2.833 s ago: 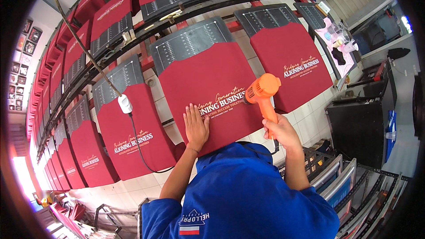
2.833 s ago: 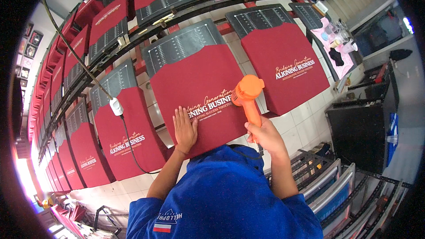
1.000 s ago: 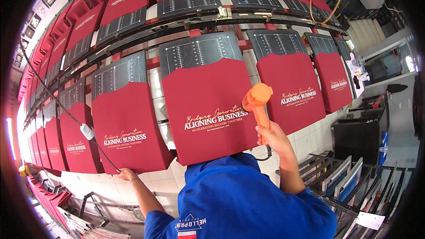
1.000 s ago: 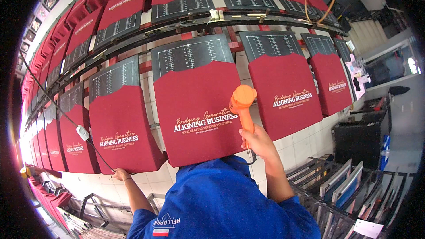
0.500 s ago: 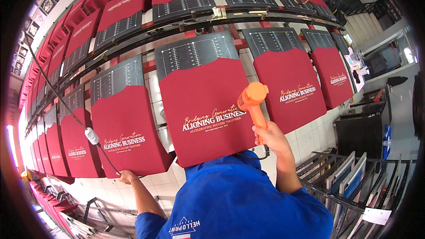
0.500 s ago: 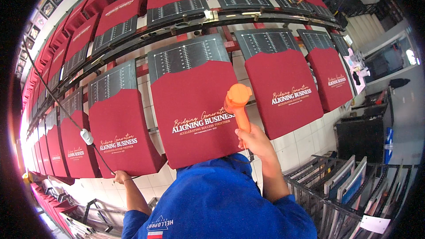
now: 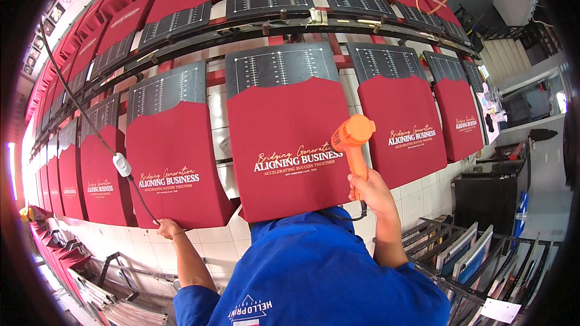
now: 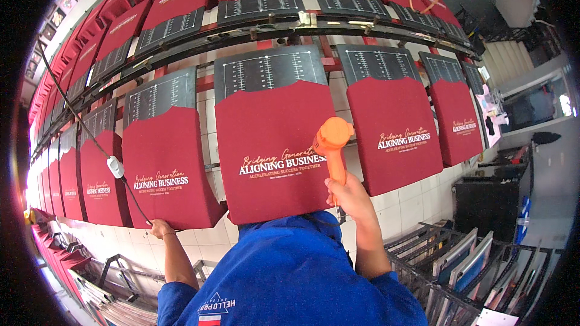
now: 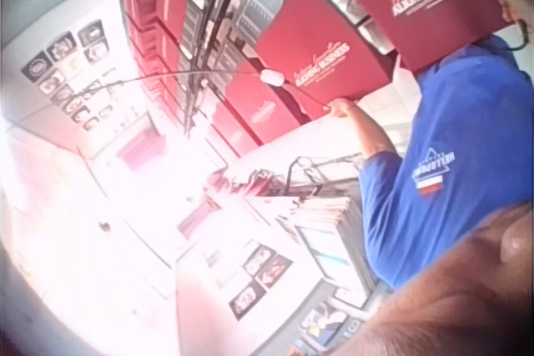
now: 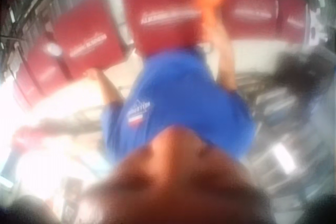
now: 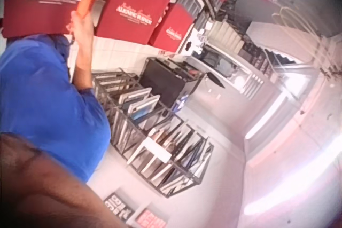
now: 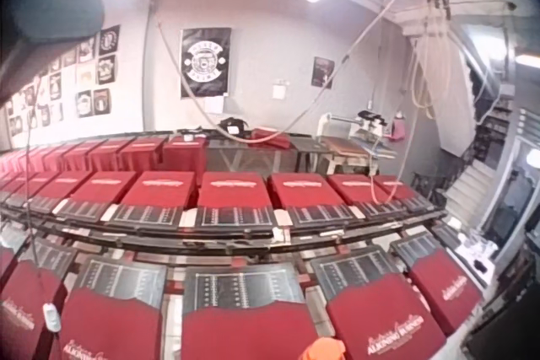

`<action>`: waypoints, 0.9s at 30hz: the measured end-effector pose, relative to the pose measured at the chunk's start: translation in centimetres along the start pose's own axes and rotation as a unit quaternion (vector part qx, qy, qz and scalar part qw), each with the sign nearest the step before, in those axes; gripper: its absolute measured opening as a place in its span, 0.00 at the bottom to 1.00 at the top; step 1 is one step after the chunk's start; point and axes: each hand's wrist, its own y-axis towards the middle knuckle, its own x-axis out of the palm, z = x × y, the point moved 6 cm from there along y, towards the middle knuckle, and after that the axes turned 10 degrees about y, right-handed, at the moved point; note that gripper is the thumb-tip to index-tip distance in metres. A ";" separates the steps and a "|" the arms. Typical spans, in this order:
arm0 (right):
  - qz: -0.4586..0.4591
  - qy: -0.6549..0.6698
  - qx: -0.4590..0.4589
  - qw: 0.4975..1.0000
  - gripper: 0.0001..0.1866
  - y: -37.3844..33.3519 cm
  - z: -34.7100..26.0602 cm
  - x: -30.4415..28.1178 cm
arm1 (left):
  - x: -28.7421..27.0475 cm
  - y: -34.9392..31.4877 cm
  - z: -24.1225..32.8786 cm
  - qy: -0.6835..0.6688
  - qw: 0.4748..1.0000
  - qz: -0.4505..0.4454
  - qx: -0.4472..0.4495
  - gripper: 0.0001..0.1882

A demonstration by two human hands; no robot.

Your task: The person uses a heat gun to dry ink on red shirts, moving across each garment and touching the fabric by hand.

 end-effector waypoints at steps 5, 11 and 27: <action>-0.024 0.006 0.003 1.000 0.08 0.5 -0.3 0.3 | -0.2 -0.4 0.3 0.003 1.000 0.010 -0.008 0.36; -0.022 0.003 0.010 1.000 0.09 0.7 -1.3 0.8 | 0.0 0.3 -0.2 0.008 1.000 0.010 -0.011 0.38; -0.061 -0.008 0.035 0.998 0.07 0.2 -0.6 2.7 | 0.3 0.6 -0.4 -0.009 0.999 0.042 -0.006 0.37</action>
